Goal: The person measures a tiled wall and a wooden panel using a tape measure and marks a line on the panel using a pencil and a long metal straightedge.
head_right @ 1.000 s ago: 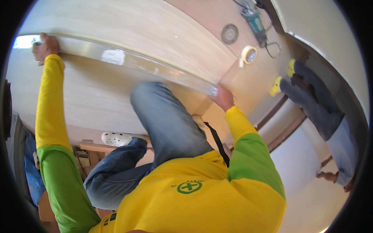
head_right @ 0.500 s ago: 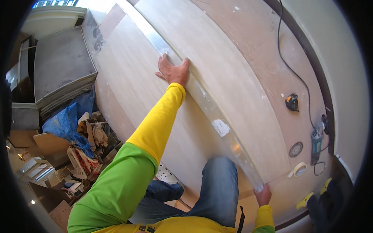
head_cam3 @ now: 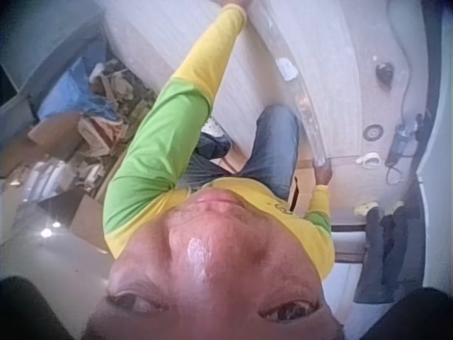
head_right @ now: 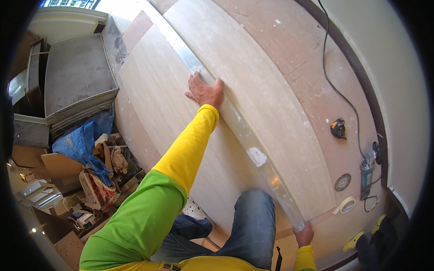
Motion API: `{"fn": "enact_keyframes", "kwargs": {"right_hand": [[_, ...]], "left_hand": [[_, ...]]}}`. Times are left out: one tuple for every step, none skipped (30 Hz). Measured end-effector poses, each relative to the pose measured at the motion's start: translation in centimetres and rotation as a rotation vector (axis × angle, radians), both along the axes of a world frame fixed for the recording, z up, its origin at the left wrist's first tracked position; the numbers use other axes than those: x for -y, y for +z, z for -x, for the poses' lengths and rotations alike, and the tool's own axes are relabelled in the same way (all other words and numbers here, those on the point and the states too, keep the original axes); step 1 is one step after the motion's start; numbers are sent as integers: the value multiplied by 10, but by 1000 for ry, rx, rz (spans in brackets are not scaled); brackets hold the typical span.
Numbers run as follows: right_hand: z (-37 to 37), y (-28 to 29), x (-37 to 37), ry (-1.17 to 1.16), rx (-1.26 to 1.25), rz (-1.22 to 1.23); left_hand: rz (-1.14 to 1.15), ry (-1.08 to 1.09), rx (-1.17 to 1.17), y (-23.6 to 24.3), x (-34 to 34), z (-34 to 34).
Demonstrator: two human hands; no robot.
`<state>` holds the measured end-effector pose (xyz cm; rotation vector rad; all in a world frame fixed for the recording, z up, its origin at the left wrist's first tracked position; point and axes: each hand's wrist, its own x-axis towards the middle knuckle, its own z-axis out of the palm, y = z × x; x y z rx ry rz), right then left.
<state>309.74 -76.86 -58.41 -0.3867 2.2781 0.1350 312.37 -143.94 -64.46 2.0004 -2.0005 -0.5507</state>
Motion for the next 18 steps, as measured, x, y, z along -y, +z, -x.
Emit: {"fn": "enact_keyframes", "kwargs": {"right_hand": [[0,1,1,-4,9,-8],[1,2,3,-4,8,-8],[1,3,4,-2,9,-13],[1,3,5,6,10,-10],[1,4,6,1,8,-17],[1,4,7,0,11,-23],[1,5,8,4,17,-26],[2,5,8,0,14,-28],[2,5,8,6,12,-29],[1,5,8,17,13,-29],[1,5,8,12,10,-30],[1,5,7,10,13,-32],[1,4,7,13,15,-30],[1,4,6,8,15,-36],[1,3,5,12,11,-29],[1,3,4,16,5,-22],[1,2,2,16,5,-23],[1,1,1,15,7,-16]], "left_hand": [[-21,1,11,0,0,0],[-4,-3,7,-1,0,0],[-1,-3,11,-1,0,0],[-13,-2,17,-1,0,0],[2,-4,14,-1,0,1],[0,-6,18,-1,0,1],[-17,-5,25,-1,0,1],[-1,-9,21,0,0,1],[-6,-12,27,0,1,1],[-25,-13,35,0,1,1],[-12,-16,32,0,1,1],[-11,-18,32,0,1,1],[-32,-17,33,0,1,1],[-11,-20,33,1,1,1],[-12,-22,32,1,1,1],[-26,-20,33,1,1,1],[-14,-23,31,1,0,1],[-9,-24,30,1,0,1]]}}
